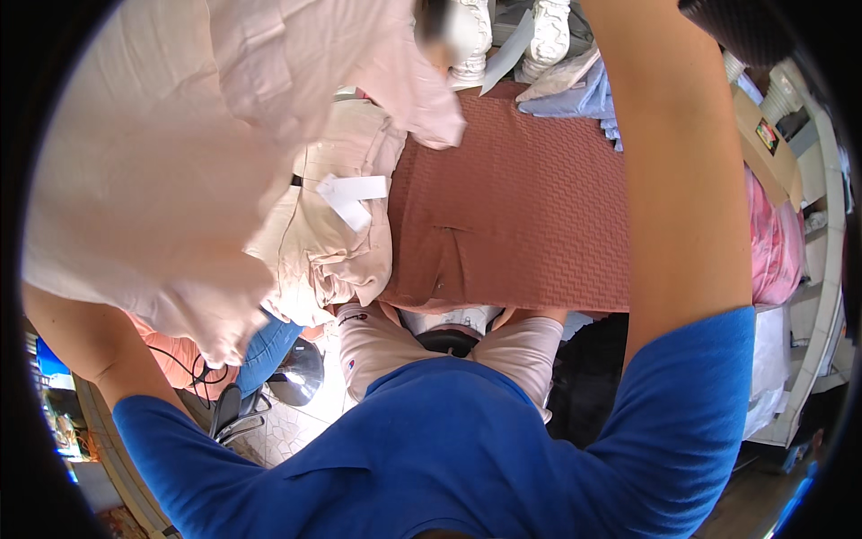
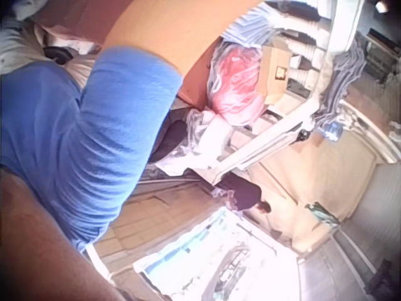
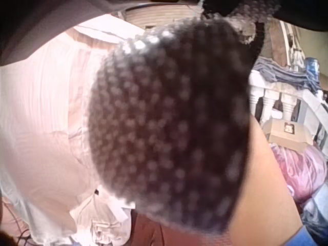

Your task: The person packages clothing items by folding them, placing them into plastic bags, sealing the bags, and organizing the sealed packages into stacks on a table.

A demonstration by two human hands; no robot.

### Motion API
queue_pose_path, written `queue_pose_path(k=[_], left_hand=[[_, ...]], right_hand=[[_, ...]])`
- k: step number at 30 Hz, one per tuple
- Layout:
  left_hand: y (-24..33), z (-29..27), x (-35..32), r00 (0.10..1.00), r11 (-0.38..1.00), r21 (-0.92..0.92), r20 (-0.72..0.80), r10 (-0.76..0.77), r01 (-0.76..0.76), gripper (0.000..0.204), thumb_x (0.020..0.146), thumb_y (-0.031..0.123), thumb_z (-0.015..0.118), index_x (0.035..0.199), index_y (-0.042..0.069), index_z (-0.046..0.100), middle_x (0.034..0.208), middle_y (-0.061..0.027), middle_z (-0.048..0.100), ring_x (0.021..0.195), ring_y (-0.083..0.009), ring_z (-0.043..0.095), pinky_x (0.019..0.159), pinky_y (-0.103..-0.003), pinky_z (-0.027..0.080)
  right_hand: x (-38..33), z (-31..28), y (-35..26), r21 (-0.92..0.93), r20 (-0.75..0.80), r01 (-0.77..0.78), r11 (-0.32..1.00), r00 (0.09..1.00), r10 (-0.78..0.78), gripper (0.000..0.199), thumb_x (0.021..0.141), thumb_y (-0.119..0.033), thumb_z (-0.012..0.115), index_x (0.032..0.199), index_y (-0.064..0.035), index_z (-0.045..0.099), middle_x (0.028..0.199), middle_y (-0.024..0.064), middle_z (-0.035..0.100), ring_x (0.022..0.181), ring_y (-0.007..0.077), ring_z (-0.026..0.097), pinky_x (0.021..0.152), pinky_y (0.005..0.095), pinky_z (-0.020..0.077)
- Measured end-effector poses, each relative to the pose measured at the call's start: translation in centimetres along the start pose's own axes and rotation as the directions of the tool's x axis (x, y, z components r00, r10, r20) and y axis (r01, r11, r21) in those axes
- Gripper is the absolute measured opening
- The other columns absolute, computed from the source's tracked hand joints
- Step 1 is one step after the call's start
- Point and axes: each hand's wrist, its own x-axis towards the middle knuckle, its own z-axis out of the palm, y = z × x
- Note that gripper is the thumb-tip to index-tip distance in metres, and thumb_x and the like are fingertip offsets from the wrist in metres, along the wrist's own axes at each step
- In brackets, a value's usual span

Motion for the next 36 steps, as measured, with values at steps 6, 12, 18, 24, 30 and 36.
queue_pose_path(k=[6, 12, 18, 24, 30, 36], left_hand=[[-1.5, 11.9, -3.2, 0.993, 0.985, -0.147, 0.058, 0.099, -0.089, 0.031, 0.092, 0.006, 0.057, 0.122, 0.000, 0.053, 0.108, -0.0097, 0.066, 0.095, -0.0145, 0.061, 0.080, -0.029, 0.051], [-5.2, 29.9, -10.8, 0.970, 0.918, -0.396, 0.211, 0.121, -0.028, 0.033, 0.091, 0.001, 0.055, 0.123, 0.001, 0.051, 0.112, -0.0098, 0.064, 0.100, -0.0137, 0.058, 0.085, -0.028, 0.048], [-13.1, 45.6, -20.4, 0.868, 0.801, -0.518, 0.497, -0.003, 0.299, 0.035, 0.090, -0.003, 0.053, 0.124, 0.002, 0.048, 0.115, -0.0100, 0.061, 0.106, -0.0128, 0.055, 0.090, -0.028, 0.045], [-18.1, 54.6, -29.6, 0.676, 0.822, -0.266, 0.714, -0.182, 0.503, 0.026, 0.095, 0.001, 0.049, 0.121, 0.006, 0.048, 0.074, -0.0053, 0.056, 0.057, -0.0130, 0.054, 0.053, -0.033, 0.044], [-19.3, 60.4, -33.0, 0.511, 0.742, -0.335, 0.860, -0.012, 0.581, 0.051, 0.090, -0.008, 0.040, 0.139, 0.004, 0.034, 0.066, -0.0060, 0.047, 0.051, -0.0190, 0.052, 0.046, -0.037, 0.042], [-22.0, 61.8, -33.9, 0.507, 0.780, -0.613, 0.716, 0.480, 0.126, 0.057, 0.089, 0.004, 0.064, 0.143, 0.007, 0.046, 0.101, -0.0151, 0.066, 0.092, -0.0306, 0.065, 0.082, -0.043, 0.052]], right_hand=[[-2.8, -2.4, 0.4, 0.097, 0.012, 0.014, 0.995, 1.000, -0.015, 0.033, 0.103, -0.012, 0.041, 0.129, -0.0016, 0.056, 0.126, 0.0112, 0.063, 0.116, 0.0216, 0.060, 0.105, 0.0352, 0.0475], [-8.4, -9.1, 2.0, 0.234, -0.002, 0.000, 0.972, 1.000, 0.000, 0.032, 0.103, -0.014, 0.041, 0.127, -0.0011, 0.057, 0.124, 0.0127, 0.063, 0.115, 0.0232, 0.060, 0.105, 0.0367, 0.0473], [-14.9, -19.1, 8.7, 0.333, -0.104, -0.079, 0.940, 0.987, 0.120, 0.031, 0.103, -0.017, 0.042, 0.125, -0.0005, 0.058, 0.121, 0.0141, 0.064, 0.114, 0.0249, 0.061, 0.105, 0.0382, 0.0471], [-20.3, -25.4, 15.9, 0.195, -0.447, -0.239, 0.951, 0.842, 0.302, 0.034, 0.100, -0.018, 0.043, 0.123, 0.0021, 0.059, 0.119, 0.0169, 0.063, 0.108, 0.0284, 0.062, 0.100, 0.0391, 0.0491], [-22.3, -28.9, 18.4, 0.185, -0.599, -0.318, 0.930, 0.714, 0.364, 0.030, 0.102, -0.017, 0.043, 0.123, -0.0031, 0.059, 0.113, 0.0135, 0.064, 0.102, 0.0259, 0.062, 0.097, 0.0391, 0.0500], [-22.7, -28.7, 19.5, 0.234, -0.583, -0.244, 0.941, 0.740, 0.337, 0.035, 0.101, -0.012, 0.037, 0.128, -0.0031, 0.059, 0.113, 0.0126, 0.065, 0.100, 0.0237, 0.062, 0.091, 0.0383, 0.0522]])
